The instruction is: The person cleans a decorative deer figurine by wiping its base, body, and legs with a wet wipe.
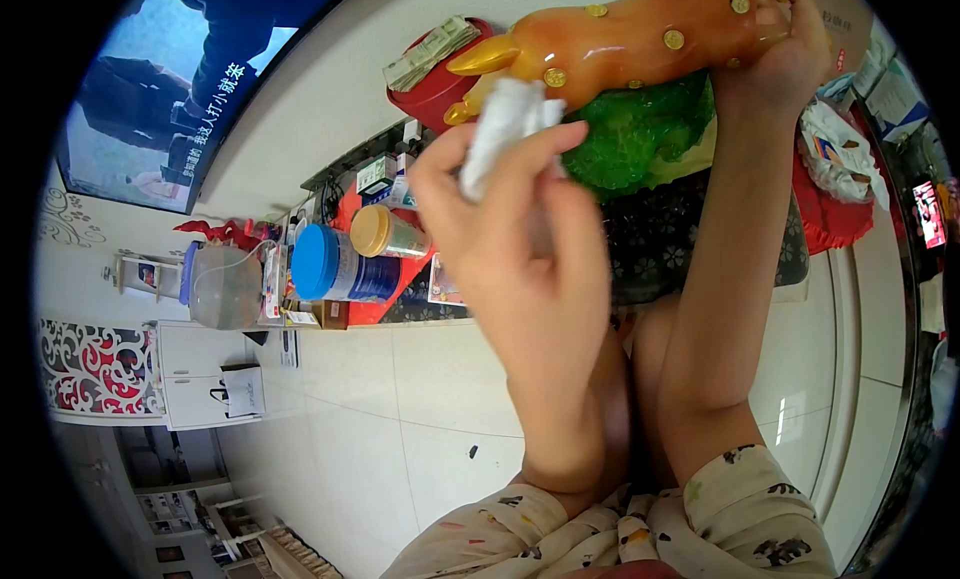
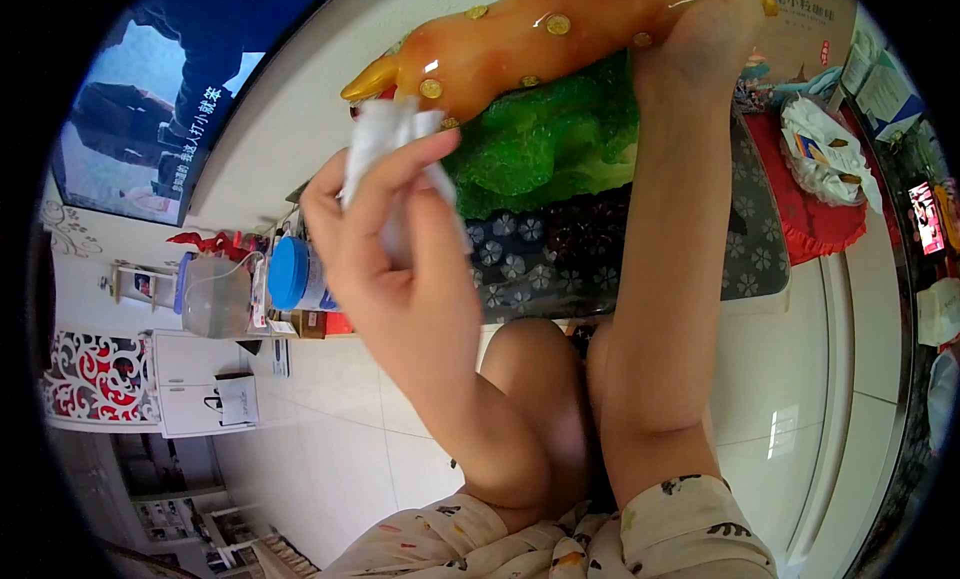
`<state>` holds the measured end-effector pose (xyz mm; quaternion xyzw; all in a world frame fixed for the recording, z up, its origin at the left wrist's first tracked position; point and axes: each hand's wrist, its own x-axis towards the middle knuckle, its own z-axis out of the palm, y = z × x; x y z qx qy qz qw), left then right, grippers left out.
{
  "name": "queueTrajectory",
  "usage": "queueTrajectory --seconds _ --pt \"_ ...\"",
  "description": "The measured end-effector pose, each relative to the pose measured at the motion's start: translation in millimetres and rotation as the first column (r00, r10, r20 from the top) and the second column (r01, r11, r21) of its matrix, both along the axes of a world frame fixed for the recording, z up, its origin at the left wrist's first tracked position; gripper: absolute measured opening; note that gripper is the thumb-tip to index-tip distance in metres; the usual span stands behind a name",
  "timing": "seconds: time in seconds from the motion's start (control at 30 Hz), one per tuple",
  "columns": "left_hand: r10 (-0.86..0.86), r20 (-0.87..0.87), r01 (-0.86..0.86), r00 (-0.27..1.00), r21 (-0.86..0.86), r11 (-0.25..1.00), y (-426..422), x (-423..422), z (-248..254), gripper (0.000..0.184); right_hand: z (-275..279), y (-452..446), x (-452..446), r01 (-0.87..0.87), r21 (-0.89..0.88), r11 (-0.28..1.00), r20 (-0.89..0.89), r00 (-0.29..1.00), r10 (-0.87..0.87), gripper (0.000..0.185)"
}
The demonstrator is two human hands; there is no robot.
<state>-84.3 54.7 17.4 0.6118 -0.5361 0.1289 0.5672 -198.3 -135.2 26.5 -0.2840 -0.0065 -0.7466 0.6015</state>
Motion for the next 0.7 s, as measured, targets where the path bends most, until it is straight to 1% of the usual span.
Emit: queueTrajectory --seconds 0.03,0.1,0.13,0.2,0.3,0.4,0.43,0.5,0.53,0.63,0.7 --pt "0.036 0.091 -0.041 0.995 0.062 0.997 0 -7 5 0.019 -1 0 0 -0.006 -0.003 1.0 0.004 1.0 0.006 0.048" --pt "-0.026 0.027 0.025 0.999 0.039 0.999 -9 -14 -1 0.018 0 0 0 -0.016 -0.009 1.0 0.014 1.0 0.016 0.047" --pt "-0.024 0.024 0.023 0.999 0.044 0.999 -12 -17 -2 0.018 0 1 1 0.017 -0.02 1.0 0.005 1.0 -0.017 0.046" --pt "-0.017 0.05 0.015 0.999 0.047 0.999 -14 -16 -4 0.018 1 4 4 0.086 -0.043 0.995 -0.01 0.996 -0.086 0.045" --pt "-0.019 0.083 0.015 0.996 0.05 0.999 -19 -16 -8 0.016 -5 -8 -3 -0.025 -0.089 0.996 0.035 0.999 0.029 0.041" --pt "-0.001 0.112 -0.005 0.994 0.056 0.998 -23 -18 -10 0.014 -3 -5 0 0.093 -0.061 0.994 0.037 0.995 -0.09 0.039" --pt "0.008 0.122 -0.015 0.993 0.058 0.998 -24 -20 -11 0.013 1 -2 2 0.089 -0.045 0.995 0.056 0.995 -0.086 0.038" --pt "-0.028 0.132 0.024 0.991 0.029 0.999 -29 -23 -15 0.011 8 2 6 0.082 -0.012 0.997 0.094 0.992 -0.081 0.037" --pt "-0.046 0.137 0.044 0.989 0.013 0.999 -31 -24 -16 0.011 5 -1 4 0.081 -0.038 0.996 0.085 0.993 -0.078 0.036" --pt "0.005 0.103 -0.009 0.995 0.041 0.999 -33 -25 -18 0.009 -7 -15 -2 0.064 -0.106 0.992 0.057 0.997 -0.059 0.035" --pt "-0.014 0.042 0.013 0.999 0.027 1.0 -34 -25 -19 0.009 -11 -18 -5 0.036 -0.14 0.99 0.035 0.999 -0.031 0.035"
